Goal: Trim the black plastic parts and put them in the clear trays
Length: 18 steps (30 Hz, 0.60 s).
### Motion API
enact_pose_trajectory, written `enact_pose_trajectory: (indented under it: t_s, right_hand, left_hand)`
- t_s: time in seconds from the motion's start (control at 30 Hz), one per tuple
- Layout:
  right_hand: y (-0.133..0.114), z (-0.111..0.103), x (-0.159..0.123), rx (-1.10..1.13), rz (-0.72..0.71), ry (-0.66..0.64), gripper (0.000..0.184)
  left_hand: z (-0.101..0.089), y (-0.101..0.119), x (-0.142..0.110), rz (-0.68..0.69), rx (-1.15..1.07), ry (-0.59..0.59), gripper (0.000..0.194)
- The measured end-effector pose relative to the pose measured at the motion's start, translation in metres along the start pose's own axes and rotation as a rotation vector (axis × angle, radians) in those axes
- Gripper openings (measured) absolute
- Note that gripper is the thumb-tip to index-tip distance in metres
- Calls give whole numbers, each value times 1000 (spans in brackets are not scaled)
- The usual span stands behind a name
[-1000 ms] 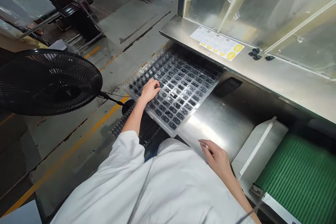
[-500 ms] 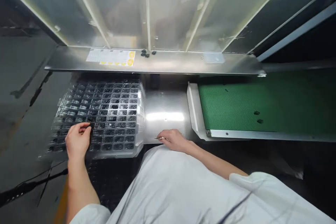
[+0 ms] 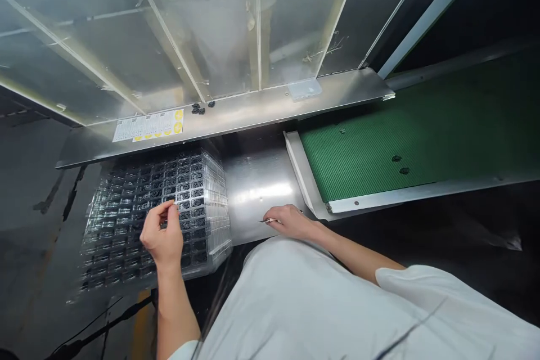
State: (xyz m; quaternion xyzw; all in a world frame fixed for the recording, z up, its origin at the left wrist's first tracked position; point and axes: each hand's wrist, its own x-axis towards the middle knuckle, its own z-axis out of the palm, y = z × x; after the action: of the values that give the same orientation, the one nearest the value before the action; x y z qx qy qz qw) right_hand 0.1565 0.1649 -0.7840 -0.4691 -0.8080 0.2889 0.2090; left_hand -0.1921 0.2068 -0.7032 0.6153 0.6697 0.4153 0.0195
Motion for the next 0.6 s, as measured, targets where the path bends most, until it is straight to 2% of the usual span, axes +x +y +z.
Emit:
enact_pose_trajectory:
  t_s: [0.1, 0.2, 0.3, 0.37, 0.43, 0.5, 0.6]
  right_hand:
    - [35, -40, -7, -11, 71, 211, 22]
    - [89, -108, -16, -165, 229, 506, 25]
    - [152, -178, -23, -375, 468, 675, 26]
    - [190, -213, -22, -479, 590, 679, 29]
    - [219, -234, -17, -545, 651, 637, 35]
    - [238, -243, -9, -581, 681, 573, 38]
    - [254, -245, 1, -612, 680, 482, 36]
  left_hand:
    - [25, 44, -1, 181, -196, 52, 24]
    - [46, 80, -10, 317, -286, -68, 18]
    - [64, 105, -30, 398, -317, -215, 16]
    - [73, 116, -46, 445, -318, -320, 16]
    - [81, 124, -63, 483, -300, -413, 17]
    - [87, 128, -78, 499, -260, -479, 18]
    - [92, 131, -92, 490, -194, -534, 19]
